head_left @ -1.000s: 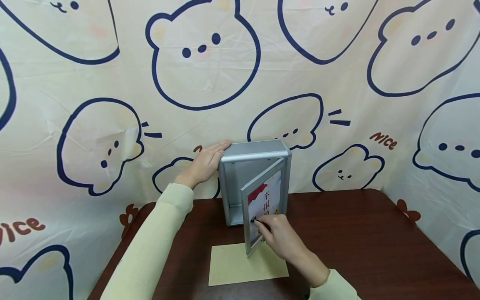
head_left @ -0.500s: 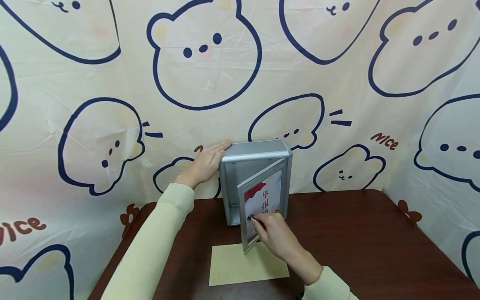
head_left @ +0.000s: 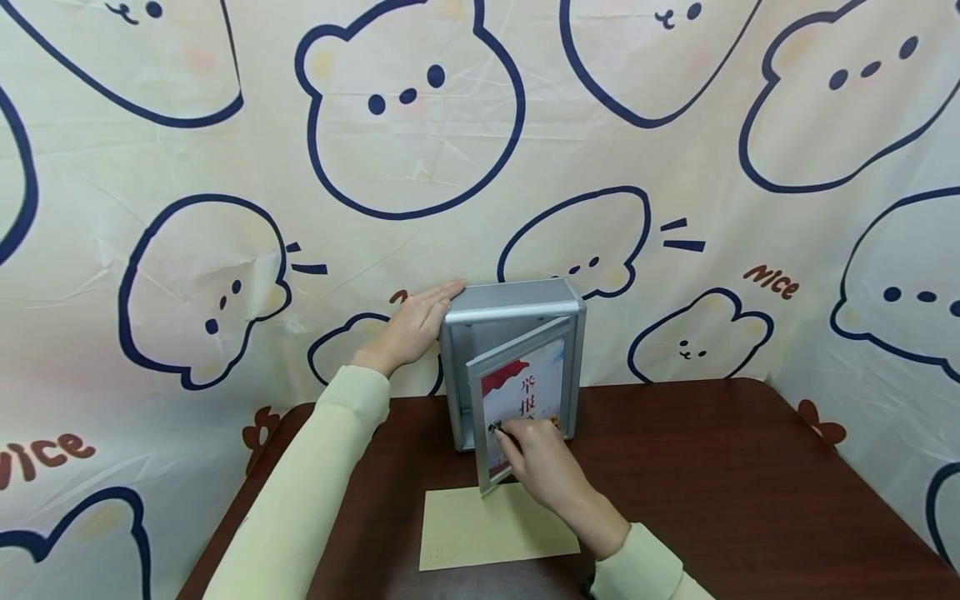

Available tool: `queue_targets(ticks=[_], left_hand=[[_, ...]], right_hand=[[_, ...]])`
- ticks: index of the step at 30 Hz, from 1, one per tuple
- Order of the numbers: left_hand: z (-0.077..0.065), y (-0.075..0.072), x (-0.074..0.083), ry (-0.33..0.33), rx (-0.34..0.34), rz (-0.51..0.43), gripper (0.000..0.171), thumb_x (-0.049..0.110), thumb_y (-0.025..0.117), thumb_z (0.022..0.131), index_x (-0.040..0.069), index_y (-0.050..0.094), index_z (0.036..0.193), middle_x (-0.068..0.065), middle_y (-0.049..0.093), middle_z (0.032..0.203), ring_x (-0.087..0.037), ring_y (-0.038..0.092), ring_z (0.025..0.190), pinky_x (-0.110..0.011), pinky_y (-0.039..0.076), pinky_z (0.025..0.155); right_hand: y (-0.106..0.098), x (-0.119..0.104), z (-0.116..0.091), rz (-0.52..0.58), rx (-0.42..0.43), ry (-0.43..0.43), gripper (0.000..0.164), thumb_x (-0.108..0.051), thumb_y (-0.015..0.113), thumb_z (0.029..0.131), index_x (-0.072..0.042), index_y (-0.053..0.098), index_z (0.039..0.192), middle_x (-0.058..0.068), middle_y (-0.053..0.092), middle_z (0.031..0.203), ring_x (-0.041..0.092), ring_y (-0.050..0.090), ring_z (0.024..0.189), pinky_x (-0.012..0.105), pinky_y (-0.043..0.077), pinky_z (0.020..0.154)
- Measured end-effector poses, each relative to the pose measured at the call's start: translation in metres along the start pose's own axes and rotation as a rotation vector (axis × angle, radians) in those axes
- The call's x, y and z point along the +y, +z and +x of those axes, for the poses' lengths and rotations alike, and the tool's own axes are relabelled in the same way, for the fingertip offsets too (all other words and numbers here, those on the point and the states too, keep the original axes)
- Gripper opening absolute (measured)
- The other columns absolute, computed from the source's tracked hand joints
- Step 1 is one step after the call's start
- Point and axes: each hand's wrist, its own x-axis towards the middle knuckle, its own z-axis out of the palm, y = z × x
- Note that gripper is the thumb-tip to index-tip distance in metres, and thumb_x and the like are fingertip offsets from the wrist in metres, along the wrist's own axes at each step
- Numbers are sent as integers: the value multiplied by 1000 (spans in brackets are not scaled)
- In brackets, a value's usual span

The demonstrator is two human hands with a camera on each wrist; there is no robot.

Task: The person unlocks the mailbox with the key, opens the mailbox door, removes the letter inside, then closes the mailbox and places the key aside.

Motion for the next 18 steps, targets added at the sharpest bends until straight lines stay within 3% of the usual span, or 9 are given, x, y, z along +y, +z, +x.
queue_targets(ticks=[18], left_hand=[[0, 0, 0, -14, -4, -5, 52, 32, 26, 111, 14, 43, 157, 3, 39, 162, -14, 32, 151, -41, 26, 124]], right_hand=[[16, -2, 16, -48, 24, 43, 26, -12, 63, 102, -8, 69, 77, -8, 48, 58, 4, 42, 52, 21, 39, 47]])
